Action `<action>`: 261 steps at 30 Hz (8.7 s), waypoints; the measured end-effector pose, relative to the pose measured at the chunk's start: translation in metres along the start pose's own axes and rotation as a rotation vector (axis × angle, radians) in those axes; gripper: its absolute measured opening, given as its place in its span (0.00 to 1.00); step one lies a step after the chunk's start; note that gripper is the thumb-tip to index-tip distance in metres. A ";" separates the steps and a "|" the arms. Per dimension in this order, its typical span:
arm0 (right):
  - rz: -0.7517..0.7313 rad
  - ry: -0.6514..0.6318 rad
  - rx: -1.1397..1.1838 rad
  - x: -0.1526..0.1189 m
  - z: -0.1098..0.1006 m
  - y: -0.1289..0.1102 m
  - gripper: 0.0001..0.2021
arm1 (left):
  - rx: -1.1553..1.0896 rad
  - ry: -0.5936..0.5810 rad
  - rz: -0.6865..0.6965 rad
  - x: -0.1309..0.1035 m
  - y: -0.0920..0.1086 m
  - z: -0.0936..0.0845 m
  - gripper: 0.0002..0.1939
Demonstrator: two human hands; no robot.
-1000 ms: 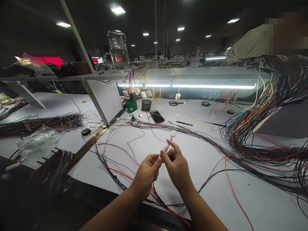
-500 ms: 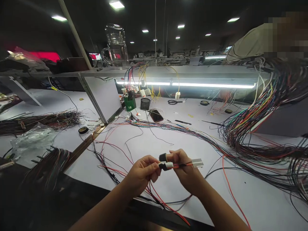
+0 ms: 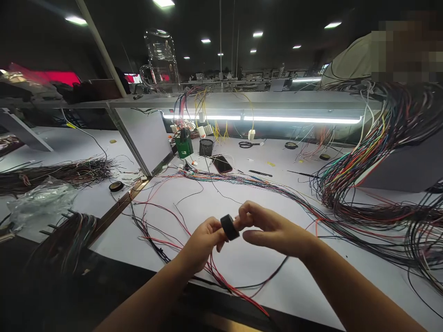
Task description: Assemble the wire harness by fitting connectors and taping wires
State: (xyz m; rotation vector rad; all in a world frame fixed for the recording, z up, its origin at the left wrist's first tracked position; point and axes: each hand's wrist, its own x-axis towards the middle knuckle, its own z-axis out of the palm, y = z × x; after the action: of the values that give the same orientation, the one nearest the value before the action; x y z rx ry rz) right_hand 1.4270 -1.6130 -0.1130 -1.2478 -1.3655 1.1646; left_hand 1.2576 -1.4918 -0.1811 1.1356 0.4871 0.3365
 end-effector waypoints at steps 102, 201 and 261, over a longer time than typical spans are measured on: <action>-0.223 0.144 -0.714 0.067 0.056 0.020 0.10 | 0.048 0.012 -0.084 -0.030 0.045 -0.068 0.22; 0.037 0.504 0.217 0.035 0.095 0.063 0.20 | 0.452 0.062 0.536 -0.001 0.044 -0.032 0.14; -0.115 0.819 0.231 0.031 0.102 0.095 0.08 | 0.210 0.211 0.240 0.008 0.004 -0.016 0.18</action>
State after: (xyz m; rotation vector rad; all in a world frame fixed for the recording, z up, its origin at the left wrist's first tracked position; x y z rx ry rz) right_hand 1.3359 -1.5846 -0.2191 -1.2510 -0.6561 0.5863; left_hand 1.2561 -1.4737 -0.1850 1.3742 0.5825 0.6298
